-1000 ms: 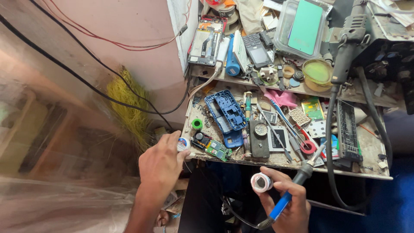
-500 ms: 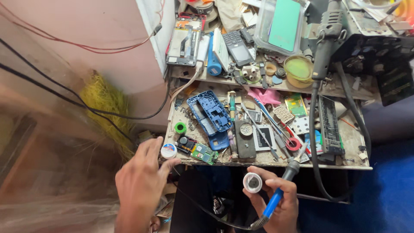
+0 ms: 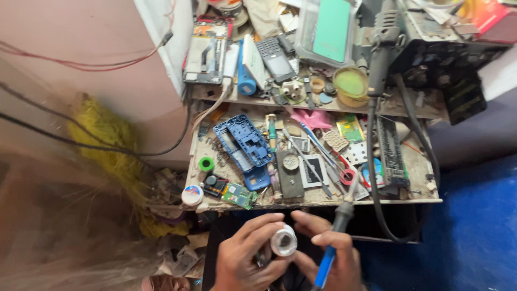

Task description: The person uses a soldering iron and tweezers to work on a small electronic component on a cluttered workbench. They apply flux from a small container and continue to solder the component while handling various tools and parts.

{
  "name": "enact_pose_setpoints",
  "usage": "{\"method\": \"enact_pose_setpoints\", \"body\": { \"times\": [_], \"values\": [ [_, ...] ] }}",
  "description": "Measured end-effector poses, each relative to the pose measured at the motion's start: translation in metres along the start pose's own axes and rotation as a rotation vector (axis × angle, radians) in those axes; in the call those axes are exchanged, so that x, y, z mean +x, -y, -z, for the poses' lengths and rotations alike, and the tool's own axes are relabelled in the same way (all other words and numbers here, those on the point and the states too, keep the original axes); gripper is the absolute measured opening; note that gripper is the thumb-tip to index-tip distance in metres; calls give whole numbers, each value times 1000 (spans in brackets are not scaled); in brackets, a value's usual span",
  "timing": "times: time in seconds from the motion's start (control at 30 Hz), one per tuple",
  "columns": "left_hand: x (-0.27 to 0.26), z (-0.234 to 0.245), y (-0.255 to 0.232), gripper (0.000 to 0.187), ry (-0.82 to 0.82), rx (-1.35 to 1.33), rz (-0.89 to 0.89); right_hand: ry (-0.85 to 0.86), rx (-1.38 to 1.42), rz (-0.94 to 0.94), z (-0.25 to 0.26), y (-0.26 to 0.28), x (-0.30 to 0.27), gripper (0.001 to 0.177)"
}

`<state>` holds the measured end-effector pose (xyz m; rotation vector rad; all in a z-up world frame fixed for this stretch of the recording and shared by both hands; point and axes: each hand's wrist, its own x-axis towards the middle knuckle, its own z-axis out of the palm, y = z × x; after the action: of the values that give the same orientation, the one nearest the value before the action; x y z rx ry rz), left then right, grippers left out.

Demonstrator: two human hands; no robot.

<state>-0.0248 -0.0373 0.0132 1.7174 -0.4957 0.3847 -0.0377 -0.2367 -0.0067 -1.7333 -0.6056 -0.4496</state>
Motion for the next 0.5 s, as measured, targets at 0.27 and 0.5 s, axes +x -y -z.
{"method": "enact_pose_setpoints", "body": {
  "times": [0.27, 0.5],
  "values": [
    [-11, 9, 15, 50, -6, 221, 22, -120, -846, -134, 75, -8, 80, 27],
    [-16, 5, 21, 52, 56, 218, 33, 161, -1068, -33, 77, -53, 107, 29]
  ]
}}
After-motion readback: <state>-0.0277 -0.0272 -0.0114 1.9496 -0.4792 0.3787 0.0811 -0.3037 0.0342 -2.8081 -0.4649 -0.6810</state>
